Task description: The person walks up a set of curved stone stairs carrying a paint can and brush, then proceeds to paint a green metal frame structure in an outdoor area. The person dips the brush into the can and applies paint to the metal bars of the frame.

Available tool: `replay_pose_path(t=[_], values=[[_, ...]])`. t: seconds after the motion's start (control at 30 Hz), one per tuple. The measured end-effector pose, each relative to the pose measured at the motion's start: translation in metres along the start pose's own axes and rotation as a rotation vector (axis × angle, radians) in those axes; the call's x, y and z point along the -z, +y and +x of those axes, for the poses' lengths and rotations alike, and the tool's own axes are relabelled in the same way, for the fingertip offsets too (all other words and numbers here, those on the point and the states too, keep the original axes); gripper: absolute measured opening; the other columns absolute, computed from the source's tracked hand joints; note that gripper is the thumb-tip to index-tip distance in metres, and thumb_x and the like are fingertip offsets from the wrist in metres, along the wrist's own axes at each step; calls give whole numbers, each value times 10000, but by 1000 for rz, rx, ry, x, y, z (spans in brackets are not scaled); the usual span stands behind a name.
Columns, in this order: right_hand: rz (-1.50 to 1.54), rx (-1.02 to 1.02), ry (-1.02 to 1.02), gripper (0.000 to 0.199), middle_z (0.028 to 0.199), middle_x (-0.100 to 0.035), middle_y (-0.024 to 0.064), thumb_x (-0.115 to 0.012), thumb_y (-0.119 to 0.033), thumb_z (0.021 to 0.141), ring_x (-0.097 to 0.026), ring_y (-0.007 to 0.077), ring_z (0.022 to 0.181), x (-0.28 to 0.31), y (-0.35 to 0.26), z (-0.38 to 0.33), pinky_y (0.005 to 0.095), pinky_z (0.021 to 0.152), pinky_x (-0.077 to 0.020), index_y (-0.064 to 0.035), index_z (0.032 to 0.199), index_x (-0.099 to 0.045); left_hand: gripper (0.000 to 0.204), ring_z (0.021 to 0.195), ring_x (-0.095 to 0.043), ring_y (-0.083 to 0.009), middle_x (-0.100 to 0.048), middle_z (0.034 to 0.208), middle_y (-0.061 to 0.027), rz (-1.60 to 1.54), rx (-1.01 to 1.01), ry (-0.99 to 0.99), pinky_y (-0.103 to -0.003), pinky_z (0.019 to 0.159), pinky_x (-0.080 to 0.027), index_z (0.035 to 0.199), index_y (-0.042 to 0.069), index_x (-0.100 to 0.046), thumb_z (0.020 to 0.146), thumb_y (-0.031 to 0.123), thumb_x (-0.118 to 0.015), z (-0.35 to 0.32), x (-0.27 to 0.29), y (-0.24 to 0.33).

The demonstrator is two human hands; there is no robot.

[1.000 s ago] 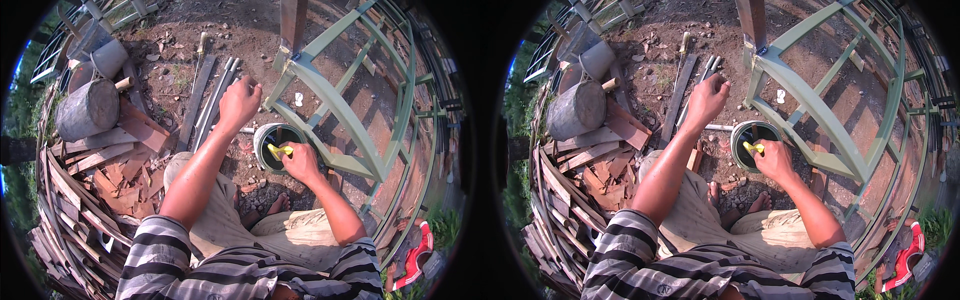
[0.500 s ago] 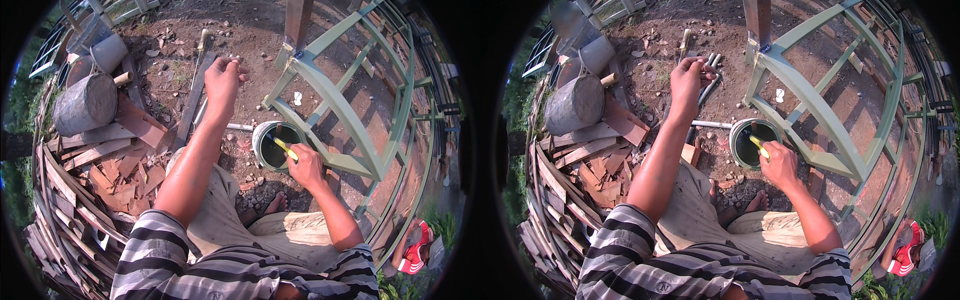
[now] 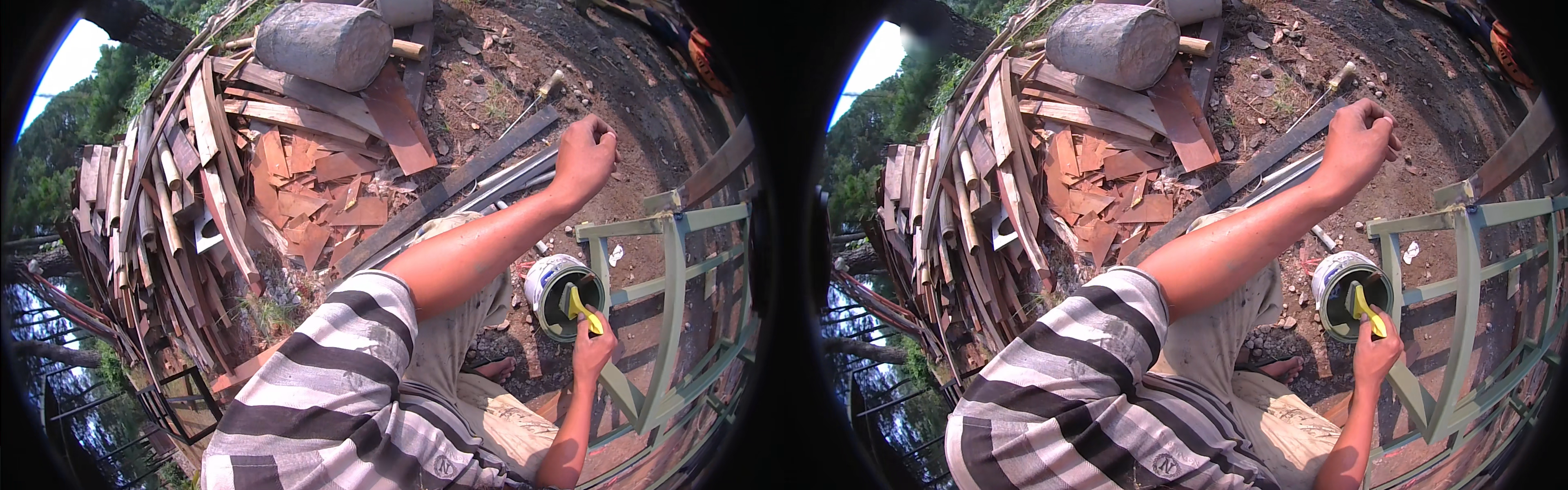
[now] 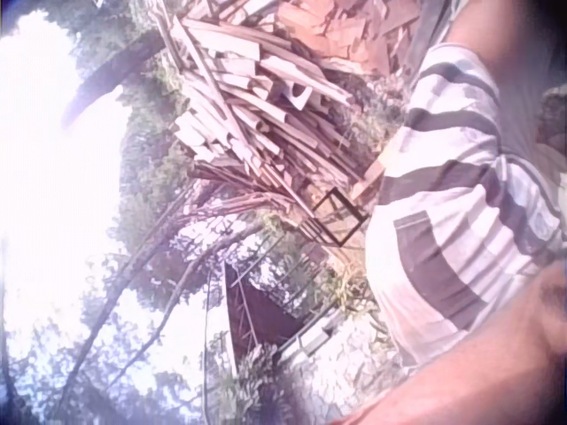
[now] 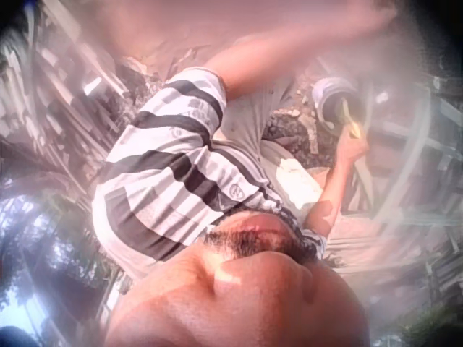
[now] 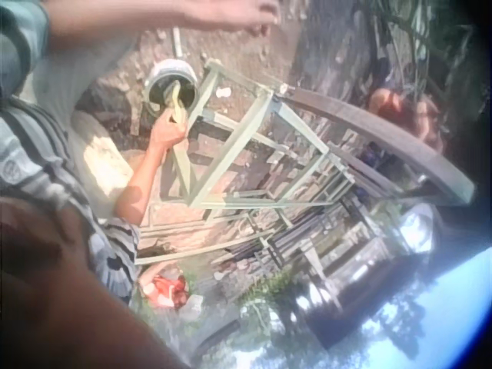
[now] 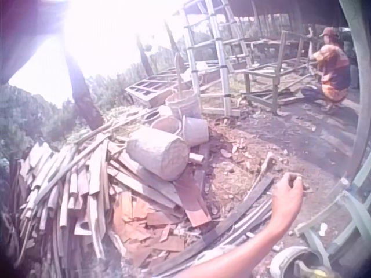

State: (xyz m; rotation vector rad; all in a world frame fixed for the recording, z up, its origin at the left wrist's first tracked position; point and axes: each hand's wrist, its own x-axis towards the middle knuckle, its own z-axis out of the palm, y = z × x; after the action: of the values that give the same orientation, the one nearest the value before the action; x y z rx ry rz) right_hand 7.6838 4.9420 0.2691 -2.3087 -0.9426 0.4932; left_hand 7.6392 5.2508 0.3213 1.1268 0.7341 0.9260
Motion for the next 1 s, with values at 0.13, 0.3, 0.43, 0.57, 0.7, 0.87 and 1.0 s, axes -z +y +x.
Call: replay_pose_path(t=[0.13, 0.3, 0.43, 0.57, 0.7, 0.87, 1.0], values=[[0, -8, 1, 217, 908, -746, 162, -715, -106, 924, -699, 234, 815, 2, 1, 0, 369, 789, -538, 39, 1085, -731, 176, 680, -705, -221, -707, 762, -162, 186, -104, 44, -389, 655, -548, 932, -64, -643, 929, 99, -574, -11, -10, -8], [-5, 102, 56, 208, 996, -747, 166, -698, -68, 943, -699, 241, 880, 6, 19, -2, 381, 832, -544, 57, 1108, -718, 160, 768, -695, -378, -692, 793, -218, 172, -174, 55, -467, 724, -525, 941, -39, -645, 906, 109, -594, -31, -27, 12], [187, -51, 63, 234, 1040, -719, 125, -670, -110, 986, -687, 186, 906, 23, 54, -4, 315, 821, -549, 58, 1147, -694, 124, 800, -668, -433, -662, 788, -240, 76, -140, 49, -510, 741, -499, 931, -23, -620, 902, 92, -585, -43, -39, 25], [668, -244, 203, 291, 1021, -717, 114, -657, -195, 1001, -687, 182, 862, 48, 78, -16, 279, 750, -535, 34, 1182, -665, 111, 800, -665, -439, -656, 774, -237, 6, -129, 2, -512, 750, -494, 929, -16, -609, 906, 87, -577, -55, -60, 25], [1262, -365, 420, 325, 1167, -669, 111, -608, -305, 1031, -644, 220, 1066, 60, 71, -37, 347, 906, -510, -23, 1192, -619, 134, 743, -680, -358, -659, 740, -202, -34, -145, -17, -465, 717, -512, 960, -34, -621, 916, 83, -576, -57, -58, 30], [1282, -406, 411, 219, 1130, -672, 49, -650, -256, 1012, -647, 168, 1053, 38, 52, -40, 354, 921, -539, -93, 1157, -629, 180, 734, -667, -144, -698, 901, -124, -355, 141, -53, -280, 666, -543, 1065, -46, -602, 1001, 60, -472, -25, -39, 11], [1612, -172, 423, 235, 987, -658, 77, -644, -239, 1022, -613, 161, 855, 72, -25, -13, 267, 753, -550, -23, 1111, -620, 193, 762, -685, -153, -698, 951, -113, -448, 214, 58, -278, 684, -548, 1123, -3, -585, 998, 77, -460, -8, -27, 9]])
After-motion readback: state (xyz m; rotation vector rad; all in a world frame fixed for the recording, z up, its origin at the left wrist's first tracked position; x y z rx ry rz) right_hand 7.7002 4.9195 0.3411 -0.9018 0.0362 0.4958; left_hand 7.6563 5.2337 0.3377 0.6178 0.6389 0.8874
